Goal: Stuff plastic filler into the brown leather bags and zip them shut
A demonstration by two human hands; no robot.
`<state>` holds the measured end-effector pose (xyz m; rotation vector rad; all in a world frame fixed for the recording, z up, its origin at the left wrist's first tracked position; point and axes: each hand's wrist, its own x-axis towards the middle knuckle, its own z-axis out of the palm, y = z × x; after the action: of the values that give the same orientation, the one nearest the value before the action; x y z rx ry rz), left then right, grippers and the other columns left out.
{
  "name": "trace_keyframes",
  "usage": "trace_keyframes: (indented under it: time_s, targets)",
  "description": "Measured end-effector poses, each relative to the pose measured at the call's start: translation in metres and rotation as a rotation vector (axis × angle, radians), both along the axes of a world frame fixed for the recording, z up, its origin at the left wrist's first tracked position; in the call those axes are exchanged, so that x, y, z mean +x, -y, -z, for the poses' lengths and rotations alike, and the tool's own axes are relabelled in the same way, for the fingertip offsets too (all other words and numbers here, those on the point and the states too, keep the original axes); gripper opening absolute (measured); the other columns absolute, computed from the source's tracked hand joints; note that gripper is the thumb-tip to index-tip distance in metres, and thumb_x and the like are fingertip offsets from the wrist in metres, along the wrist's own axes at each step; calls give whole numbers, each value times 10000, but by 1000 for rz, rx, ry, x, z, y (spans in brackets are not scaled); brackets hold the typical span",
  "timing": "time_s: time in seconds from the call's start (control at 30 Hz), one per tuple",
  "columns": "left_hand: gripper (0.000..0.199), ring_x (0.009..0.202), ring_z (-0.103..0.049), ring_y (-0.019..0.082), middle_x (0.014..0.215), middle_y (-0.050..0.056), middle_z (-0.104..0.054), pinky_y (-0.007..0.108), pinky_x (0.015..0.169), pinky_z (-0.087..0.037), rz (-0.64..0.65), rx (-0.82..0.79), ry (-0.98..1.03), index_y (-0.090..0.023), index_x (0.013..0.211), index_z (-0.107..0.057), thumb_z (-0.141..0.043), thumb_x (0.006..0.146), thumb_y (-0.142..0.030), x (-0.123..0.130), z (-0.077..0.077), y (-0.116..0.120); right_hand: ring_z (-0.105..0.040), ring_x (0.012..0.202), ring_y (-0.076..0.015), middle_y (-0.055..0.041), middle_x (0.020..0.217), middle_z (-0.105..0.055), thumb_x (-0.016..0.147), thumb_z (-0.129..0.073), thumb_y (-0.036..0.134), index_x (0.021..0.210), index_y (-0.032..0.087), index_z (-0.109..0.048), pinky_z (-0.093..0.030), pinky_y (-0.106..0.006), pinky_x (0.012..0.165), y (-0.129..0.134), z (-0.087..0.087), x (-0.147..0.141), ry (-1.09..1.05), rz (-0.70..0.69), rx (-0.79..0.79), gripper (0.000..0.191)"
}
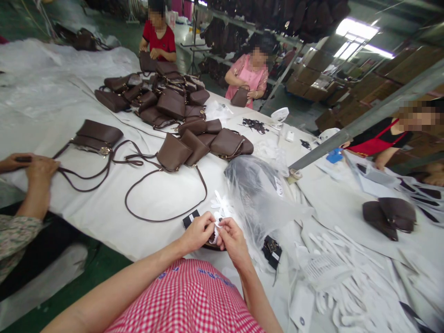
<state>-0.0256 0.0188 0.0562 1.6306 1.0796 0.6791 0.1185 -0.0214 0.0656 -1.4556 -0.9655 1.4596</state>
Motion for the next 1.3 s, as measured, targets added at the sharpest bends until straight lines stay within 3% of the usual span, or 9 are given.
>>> trace_keyframes:
  time_s: [0.23, 0.47, 0.67, 0.83, 1.0, 1.17, 1.3]
  targets:
    - [85, 517, -537, 104, 586, -37, -593, 201, 525, -395, -69, -239, 168, -160, 785, -547, -492, 774, -224, 3, 9, -2, -386, 334, -66, 79, 443, -524, 778, -596, 430, 829, 206, -509, -286, -165, 370, -1, -1, -1, 30, -29, 39, 245]
    - [131, 553, -538, 102, 592, -36, -589, 199, 546, -392, -116, -147, 119, -161, 705, -571, -504, 787, -237, 3, 7, 1, -407, 317, -73, 87, 430, -525, 765, -623, 443, 823, 217, -487, -298, -162, 342, -2, 1, -4, 63, 11, 16, 270]
    - [142, 515, -517, 98, 571, -42, -565, 194, 502, -377, -138, -282, 191, -161, 732, -554, -489, 796, -270, 4, 10, 3, -457, 313, -83, 77, 426, -548, 724, -651, 460, 804, 208, -505, -350, -165, 331, -3, -2, -8, 48, 13, -26, 302]
    - [194, 514, -461, 90, 547, -46, -507, 192, 506, -357, -123, -215, 149, -163, 651, -520, -502, 794, -292, 3, 11, 5, -493, 322, -92, 73, 425, -558, 713, -667, 458, 782, 210, -487, -377, -161, 326, 1, -1, -10, 26, 49, -32, 314]
    - [121, 587, -502, 110, 628, -15, -575, 208, 563, -381, -20, -93, 114, -158, 736, -573, -513, 779, -254, -2, 5, 6, -506, 322, -98, 76, 423, -564, 672, -718, 433, 764, 216, -452, -396, -160, 324, 1, 1, -7, -28, 119, -81, 355]
    - [82, 563, -453, 98, 601, -35, -540, 203, 560, -348, 81, 49, 23, -163, 741, -593, -525, 756, -207, -7, -4, 3, -625, 470, -124, 57, 544, -619, 648, -756, 423, 812, 215, -466, -536, -215, 475, 1, -2, 1, -199, 101, -153, 392]
    - [175, 548, -455, 98, 574, -35, -526, 208, 560, -346, 20, 67, -16, -162, 688, -592, -460, 794, -202, -7, -6, -3, -702, 630, -172, 10, 678, -657, 717, -696, 482, 913, 205, -505, -579, -275, 594, -2, -6, 3, -300, 91, -198, 389]
